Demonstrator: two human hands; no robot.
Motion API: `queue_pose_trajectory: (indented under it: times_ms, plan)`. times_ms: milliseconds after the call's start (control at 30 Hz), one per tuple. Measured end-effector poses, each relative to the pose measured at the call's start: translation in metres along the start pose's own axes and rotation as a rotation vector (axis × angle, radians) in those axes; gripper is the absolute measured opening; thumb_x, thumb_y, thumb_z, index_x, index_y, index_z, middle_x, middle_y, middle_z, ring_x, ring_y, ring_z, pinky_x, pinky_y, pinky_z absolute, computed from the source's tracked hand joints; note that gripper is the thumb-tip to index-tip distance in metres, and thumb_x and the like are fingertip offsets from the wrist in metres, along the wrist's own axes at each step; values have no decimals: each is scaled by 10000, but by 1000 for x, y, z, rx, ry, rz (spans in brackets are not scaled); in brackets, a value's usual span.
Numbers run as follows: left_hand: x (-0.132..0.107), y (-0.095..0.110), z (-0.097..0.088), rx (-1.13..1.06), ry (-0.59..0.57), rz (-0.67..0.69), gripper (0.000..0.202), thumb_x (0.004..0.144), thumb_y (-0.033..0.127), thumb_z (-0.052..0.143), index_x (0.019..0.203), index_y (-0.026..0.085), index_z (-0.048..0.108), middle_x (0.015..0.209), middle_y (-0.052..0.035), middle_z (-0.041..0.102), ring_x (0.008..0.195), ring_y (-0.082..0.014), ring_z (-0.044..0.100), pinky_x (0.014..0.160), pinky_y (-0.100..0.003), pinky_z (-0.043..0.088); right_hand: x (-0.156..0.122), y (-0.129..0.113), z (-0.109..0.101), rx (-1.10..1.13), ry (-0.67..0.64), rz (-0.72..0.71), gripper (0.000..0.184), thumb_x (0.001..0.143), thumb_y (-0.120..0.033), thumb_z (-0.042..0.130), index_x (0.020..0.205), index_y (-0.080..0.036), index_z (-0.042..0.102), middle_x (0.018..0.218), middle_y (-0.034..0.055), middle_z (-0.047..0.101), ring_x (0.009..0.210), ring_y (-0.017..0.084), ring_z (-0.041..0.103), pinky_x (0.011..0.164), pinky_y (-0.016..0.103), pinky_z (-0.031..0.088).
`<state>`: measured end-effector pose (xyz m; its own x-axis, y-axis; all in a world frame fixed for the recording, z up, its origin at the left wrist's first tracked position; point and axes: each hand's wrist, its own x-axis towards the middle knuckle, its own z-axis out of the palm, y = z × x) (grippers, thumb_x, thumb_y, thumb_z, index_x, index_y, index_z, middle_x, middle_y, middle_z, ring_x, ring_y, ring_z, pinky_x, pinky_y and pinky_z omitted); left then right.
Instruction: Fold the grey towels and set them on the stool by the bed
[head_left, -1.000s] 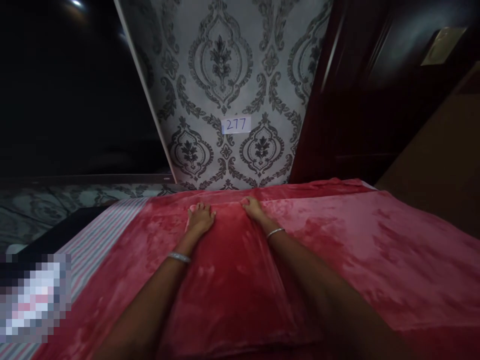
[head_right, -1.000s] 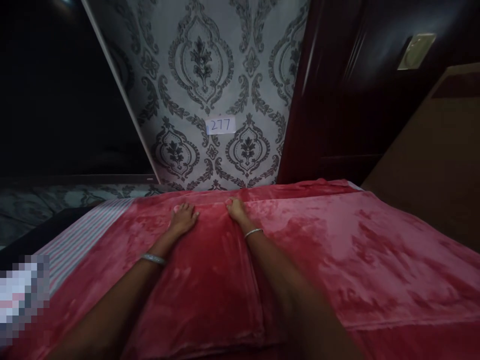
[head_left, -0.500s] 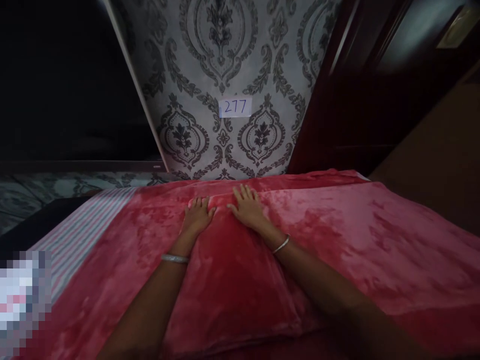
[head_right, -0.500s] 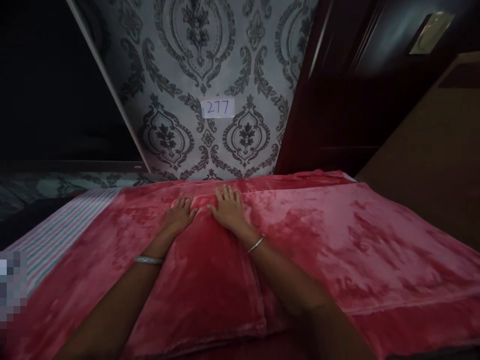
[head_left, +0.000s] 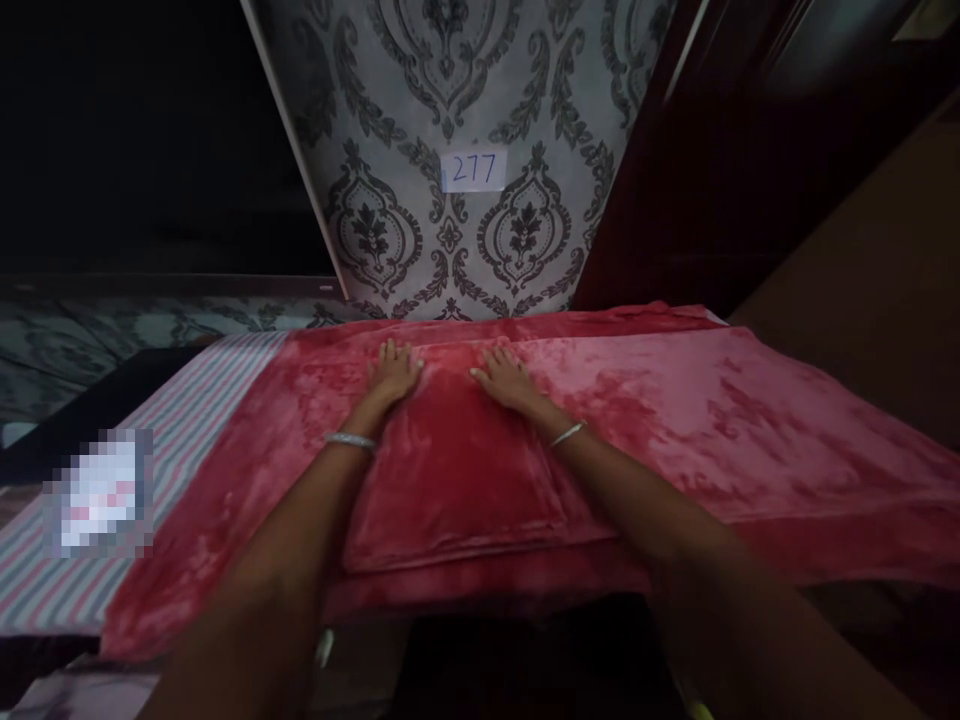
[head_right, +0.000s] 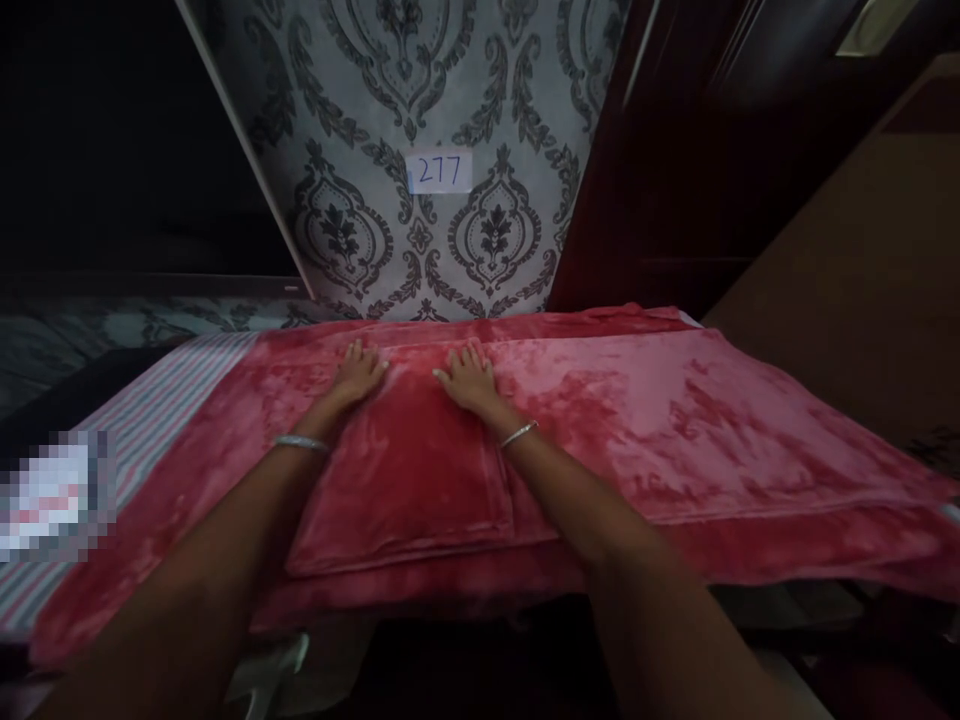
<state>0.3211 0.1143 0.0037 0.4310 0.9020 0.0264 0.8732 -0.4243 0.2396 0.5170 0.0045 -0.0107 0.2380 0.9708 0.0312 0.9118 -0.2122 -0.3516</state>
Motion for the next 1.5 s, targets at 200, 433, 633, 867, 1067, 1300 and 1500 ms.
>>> queue_pose_trajectory:
  times_ms: [200, 433, 633, 867, 1067, 1300, 1500]
  plan:
    - [-84, 4, 32, 127, 52, 291, 643, 1001, 515, 380, 1581, 240, 349, 1688, -130, 229, 1566, -325, 153, 1242, -603, 115, -76, 5, 32, -72, 76, -135, 744, 1003, -588, 437, 1609, -182, 294, 1678, 137, 196, 1549, 330, 130, 1232, 571, 119]
    - [-92, 5, 24, 140, -56, 272, 652, 1004, 508, 376, 1595, 238, 313, 1686, -130, 237, 1564, -318, 160, 1236, -593, 128, -88, 16, 21, -25, -26, -128, 697, 1012, -527, 448, 1611, -205, 295, 1678, 114, 209, 1550, 317, 140, 1229, 550, 166]
    - [-147, 10, 12, 99, -84, 412, 676, 981, 579, 414, 1580, 271, 350, 1691, -99, 238, 1561, -342, 156, 1233, -614, 98, -142, 20, 13, -6, 5, -163, 750, 983, -614, 470, 1614, -250, 291, 1676, 93, 229, 1555, 335, 97, 1229, 581, 113]
    - [-192, 4, 43, 108, -72, 424, 660, 981, 547, 443, 1590, 328, 316, 1704, -48, 198, 1573, -331, 94, 1237, -632, 71, -189, 32, 38, -6, -1, -208, 652, 1018, -498, 439, 1605, -241, 315, 1680, 76, 205, 1554, 253, 149, 1244, 506, 158]
    - [-186, 4, 34, 70, -55, 433, 620, 981, 496, 470, 1568, 322, 368, 1691, -49, 238, 1566, -323, 147, 1236, -627, 113, -196, 46, 31, 168, 52, -247, 522, 1026, -410, 424, 1527, -274, 470, 1630, 43, 343, 1522, 254, 266, 1235, 513, 215]
    - [-214, 8, 33, -178, 72, 568, 445, 983, 407, 457, 1340, 215, 642, 1395, -93, 644, 1322, -260, 562, 1163, -463, 404, -234, 66, 29, 402, 121, -326, 498, 996, -450, 465, 1439, -258, 585, 1532, 86, 499, 1423, 259, 445, 1182, 489, 345]
    - [-238, 4, 42, -203, 144, 560, 375, 969, 375, 496, 1241, 219, 701, 1297, -110, 698, 1263, -269, 602, 1133, -489, 436, -241, 72, 35, 451, 208, -325, 528, 964, -467, 531, 1439, -243, 583, 1468, 118, 553, 1375, 279, 483, 1158, 480, 376]
